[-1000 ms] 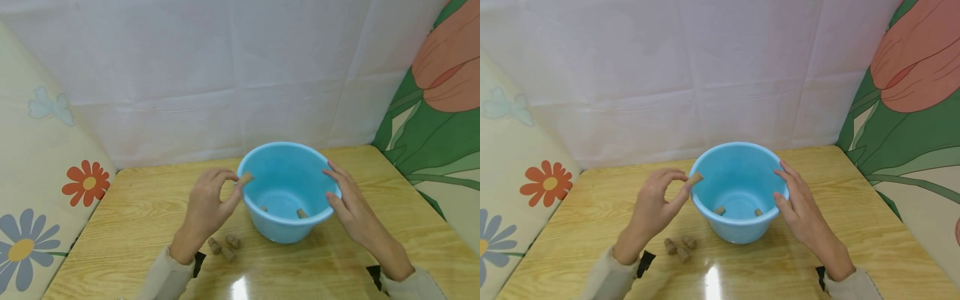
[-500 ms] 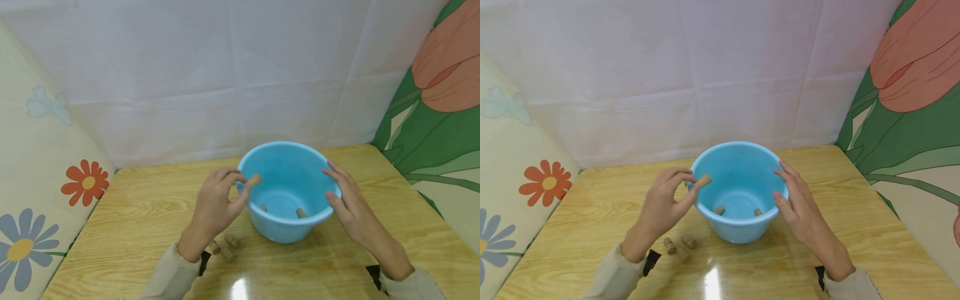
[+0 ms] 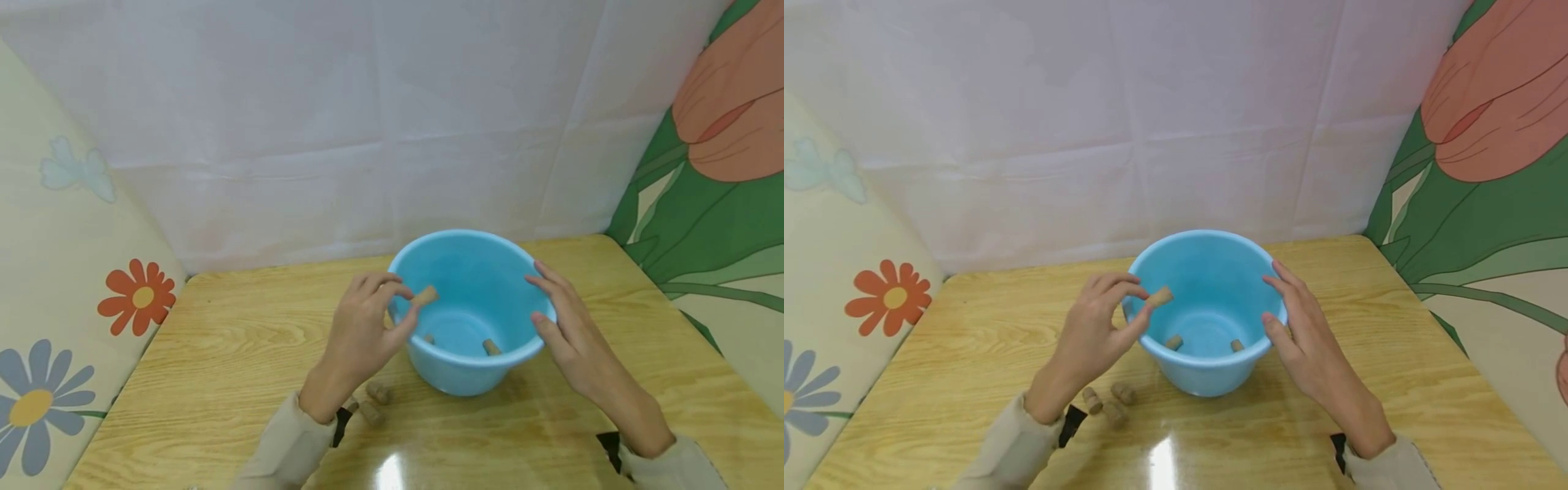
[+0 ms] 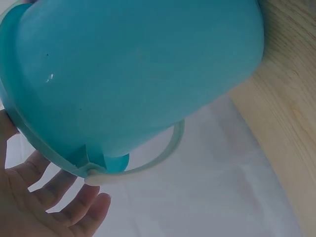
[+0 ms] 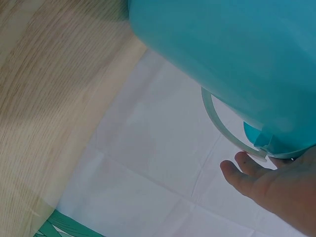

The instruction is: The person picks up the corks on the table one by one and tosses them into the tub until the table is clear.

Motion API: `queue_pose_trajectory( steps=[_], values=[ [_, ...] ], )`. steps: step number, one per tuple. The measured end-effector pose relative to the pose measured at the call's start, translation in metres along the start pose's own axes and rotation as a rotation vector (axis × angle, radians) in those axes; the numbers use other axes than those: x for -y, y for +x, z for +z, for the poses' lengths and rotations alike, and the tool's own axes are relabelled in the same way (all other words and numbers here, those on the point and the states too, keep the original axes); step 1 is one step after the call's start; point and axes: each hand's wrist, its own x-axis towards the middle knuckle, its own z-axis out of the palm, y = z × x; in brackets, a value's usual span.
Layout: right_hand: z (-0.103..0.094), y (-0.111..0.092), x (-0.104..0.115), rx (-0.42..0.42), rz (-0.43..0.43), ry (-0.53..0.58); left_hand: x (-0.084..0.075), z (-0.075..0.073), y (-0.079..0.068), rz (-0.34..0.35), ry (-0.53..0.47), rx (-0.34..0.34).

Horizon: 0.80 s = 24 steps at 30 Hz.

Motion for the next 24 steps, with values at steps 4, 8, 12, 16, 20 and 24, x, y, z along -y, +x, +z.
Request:
queue_pose_trajectory(
  steps=[4, 8, 12, 16, 20, 24],
  values=[
    [-0.001, 0.000, 0.000, 0.002, 0.002, 0.003, -0.003, -0.001, 0.002, -0.023, 0.001, 0.034],
    [-0.001, 0.000, 0.000, 0.005, 0.005, 0.006, -0.006, -0.003, 0.005, -0.049, -0.014, 0.082],
    [-0.001, 0.000, 0.000, 0.004, 0.007, 0.004, -0.007, -0.004, 0.007, -0.075, -0.032, 0.137],
    [-0.001, 0.001, 0.000, 0.000, 0.004, 0.003, -0.008, -0.006, 0.010, -0.102, -0.029, 0.205],
    [-0.001, 0.001, 0.000, 0.006, 0.008, 0.006, -0.009, -0.010, 0.014, -0.155, -0.022, 0.286],
    [-0.001, 0.001, 0.000, 0.012, 0.013, 0.009, -0.010, -0.011, 0.016, -0.196, -0.024, 0.338]
  ],
)
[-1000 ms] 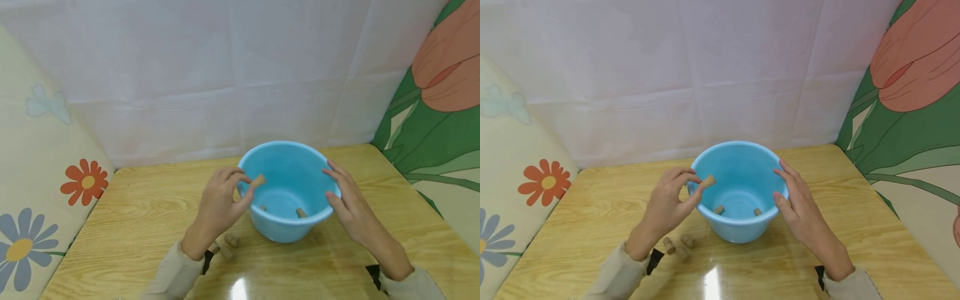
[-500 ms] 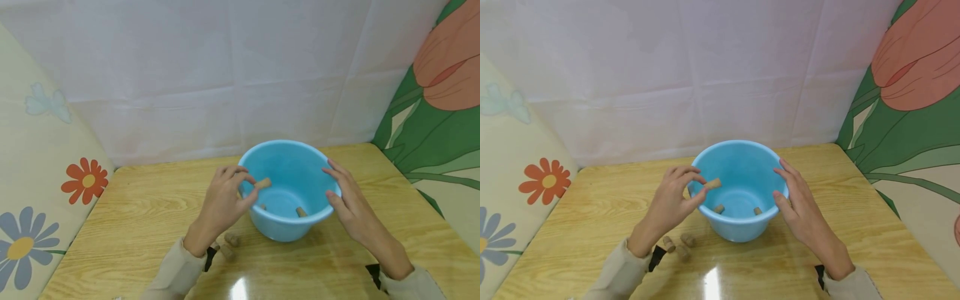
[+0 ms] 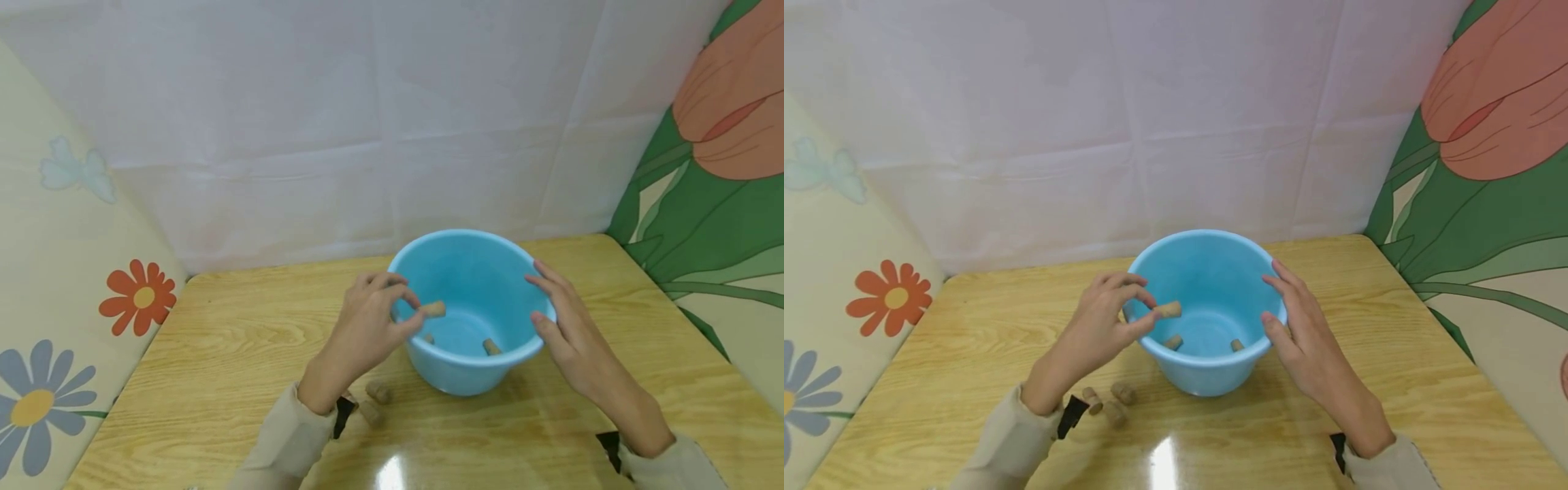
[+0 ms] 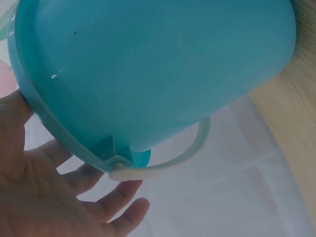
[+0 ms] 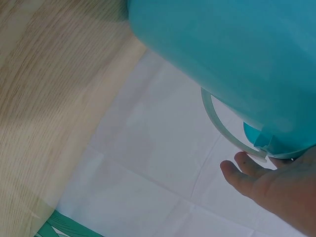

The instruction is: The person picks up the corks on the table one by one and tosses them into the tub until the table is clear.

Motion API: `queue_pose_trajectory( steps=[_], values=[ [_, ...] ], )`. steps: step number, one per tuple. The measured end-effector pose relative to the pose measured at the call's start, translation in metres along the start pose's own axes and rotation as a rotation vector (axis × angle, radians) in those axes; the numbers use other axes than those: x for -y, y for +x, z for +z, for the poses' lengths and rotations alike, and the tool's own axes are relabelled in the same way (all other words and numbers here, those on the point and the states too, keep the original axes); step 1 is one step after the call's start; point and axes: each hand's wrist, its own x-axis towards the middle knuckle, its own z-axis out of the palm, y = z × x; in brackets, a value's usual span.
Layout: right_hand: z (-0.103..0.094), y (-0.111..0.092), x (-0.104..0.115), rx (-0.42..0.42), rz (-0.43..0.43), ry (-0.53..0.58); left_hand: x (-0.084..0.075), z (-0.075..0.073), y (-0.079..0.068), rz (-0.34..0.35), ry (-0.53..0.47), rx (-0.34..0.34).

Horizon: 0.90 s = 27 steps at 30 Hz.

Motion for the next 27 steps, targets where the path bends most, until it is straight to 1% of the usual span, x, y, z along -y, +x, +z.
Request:
queue_pose_trajectory(
  steps=[10, 18, 23, 27],
  values=[
    [0.0006, 0.0006, -0.0002, -0.003, -0.002, 0.003, 0.0021, 0.0011, 0.0012, -0.004, -0.016, 0.015],
    [0.0013, 0.0002, -0.0007, -0.005, -0.001, 0.003, 0.0034, 0.0027, 0.0020, -0.039, -0.050, 0.036],
    [0.0017, 0.0006, -0.0007, -0.009, -0.003, 0.004, 0.0038, 0.0034, 0.0008, -0.040, -0.064, 0.030],
    [0.0017, 0.0009, -0.0002, -0.009, -0.002, 0.003, 0.0050, 0.0049, -0.0016, -0.029, -0.080, 0.004]
  ],
)
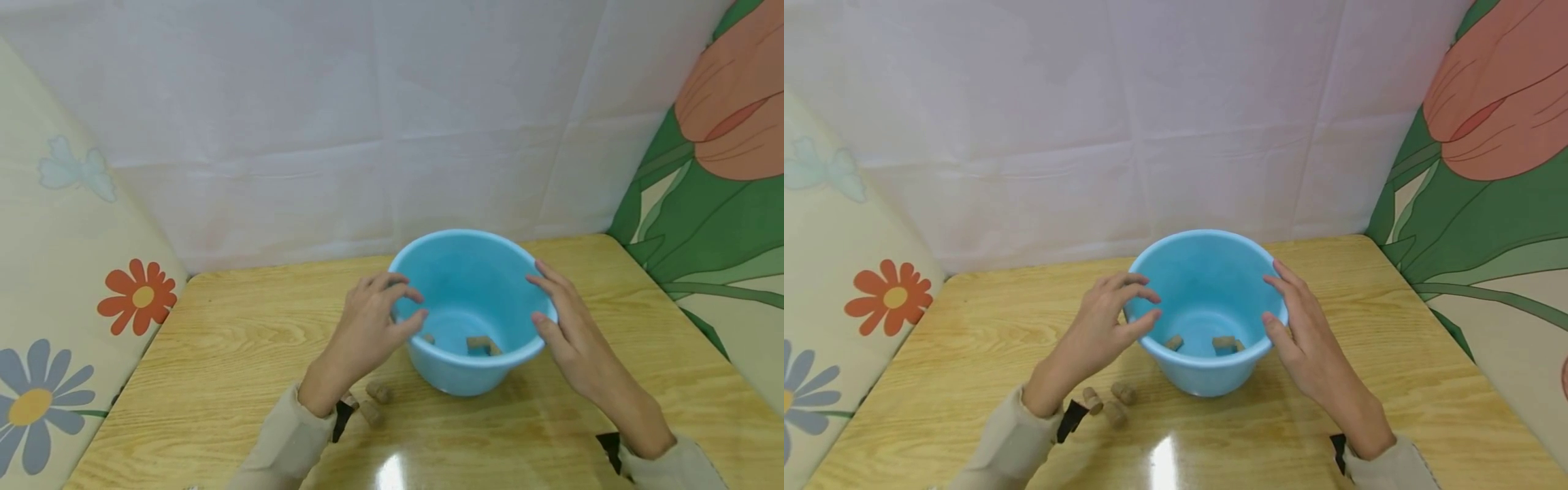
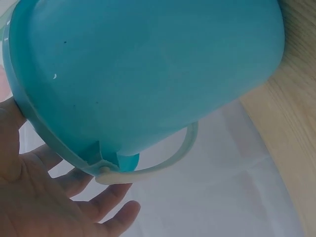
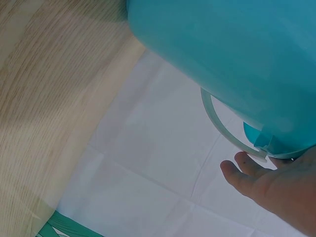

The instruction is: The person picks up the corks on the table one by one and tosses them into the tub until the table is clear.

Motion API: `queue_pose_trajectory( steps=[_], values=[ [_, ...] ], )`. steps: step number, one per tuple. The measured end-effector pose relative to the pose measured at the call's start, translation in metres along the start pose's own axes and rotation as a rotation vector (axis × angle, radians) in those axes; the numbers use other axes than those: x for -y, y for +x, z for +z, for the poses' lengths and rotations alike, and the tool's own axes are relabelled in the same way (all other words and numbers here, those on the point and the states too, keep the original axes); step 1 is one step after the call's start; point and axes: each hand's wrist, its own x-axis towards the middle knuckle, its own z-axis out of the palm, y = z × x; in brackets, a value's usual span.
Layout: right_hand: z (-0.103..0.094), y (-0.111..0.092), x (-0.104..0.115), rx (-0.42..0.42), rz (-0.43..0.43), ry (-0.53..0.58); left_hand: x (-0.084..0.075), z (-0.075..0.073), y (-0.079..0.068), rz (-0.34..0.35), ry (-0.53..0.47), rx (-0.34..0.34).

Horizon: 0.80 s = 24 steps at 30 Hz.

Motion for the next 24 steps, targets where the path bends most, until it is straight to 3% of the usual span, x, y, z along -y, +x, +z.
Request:
queue_pose_trajectory(
  steps=[15, 24],
  values=[
    [0.000, -0.001, 0.000, -0.009, -0.005, 0.002, 0.018, 0.001, -0.013, 0.184, 0.013, -0.259],
    [-0.001, -0.002, 0.000, -0.003, 0.005, -0.005, 0.029, -0.005, -0.023, 0.150, 0.035, -0.281]
  ],
)
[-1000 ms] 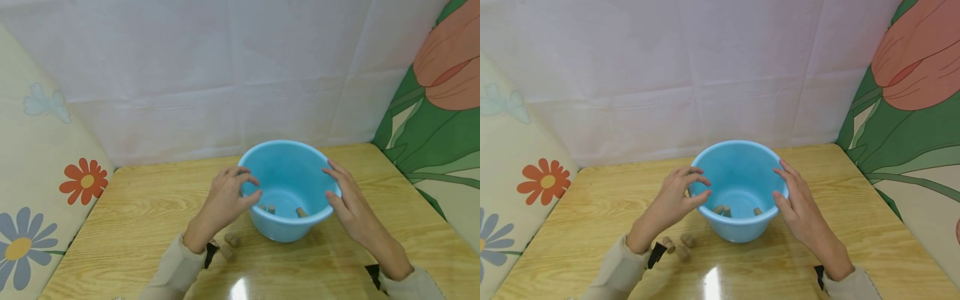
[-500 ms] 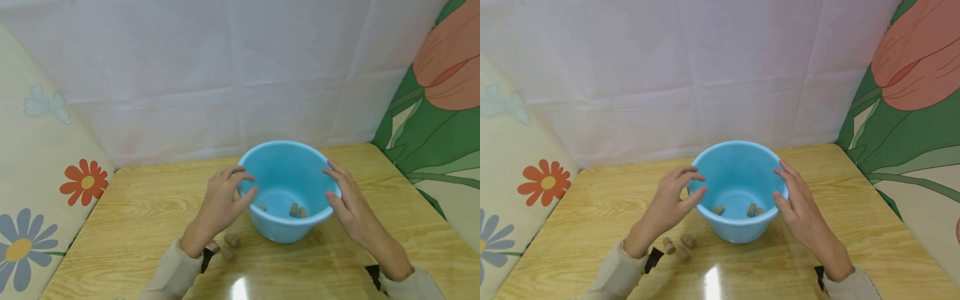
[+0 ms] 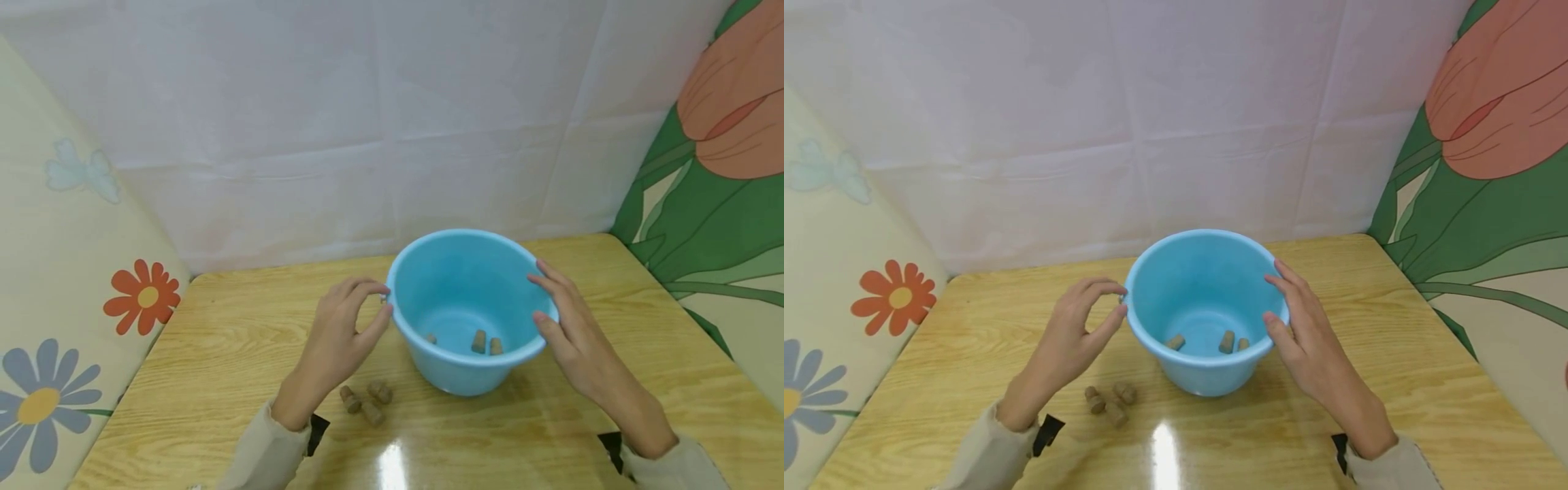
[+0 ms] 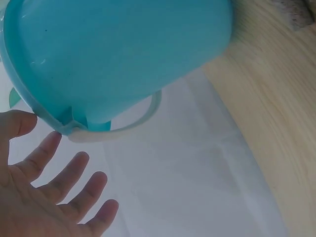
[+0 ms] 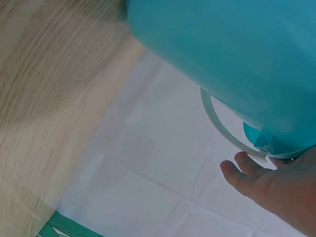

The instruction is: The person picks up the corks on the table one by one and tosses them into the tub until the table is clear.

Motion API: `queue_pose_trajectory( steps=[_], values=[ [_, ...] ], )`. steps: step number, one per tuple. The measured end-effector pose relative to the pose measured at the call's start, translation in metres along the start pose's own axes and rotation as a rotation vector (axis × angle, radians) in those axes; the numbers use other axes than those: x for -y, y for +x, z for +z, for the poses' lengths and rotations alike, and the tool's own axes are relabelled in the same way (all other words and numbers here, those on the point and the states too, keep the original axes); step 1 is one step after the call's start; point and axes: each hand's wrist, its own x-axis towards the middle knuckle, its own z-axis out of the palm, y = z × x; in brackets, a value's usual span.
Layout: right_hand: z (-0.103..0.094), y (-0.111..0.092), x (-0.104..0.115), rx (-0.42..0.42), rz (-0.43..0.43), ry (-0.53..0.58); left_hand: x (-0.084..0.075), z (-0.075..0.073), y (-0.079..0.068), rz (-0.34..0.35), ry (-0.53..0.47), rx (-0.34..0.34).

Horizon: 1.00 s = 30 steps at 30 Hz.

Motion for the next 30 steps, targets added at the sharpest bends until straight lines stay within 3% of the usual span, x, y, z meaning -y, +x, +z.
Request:
queue_pose_trajectory(
  steps=[10, 30],
  values=[
    [0.001, 0.000, -0.001, -0.003, -0.012, 0.014, 0.011, -0.005, -0.010, -0.019, 0.014, 0.030],
    [0.003, 0.000, -0.001, -0.006, -0.013, 0.007, 0.038, -0.007, -0.039, -0.126, 0.074, 0.182]
  ],
)
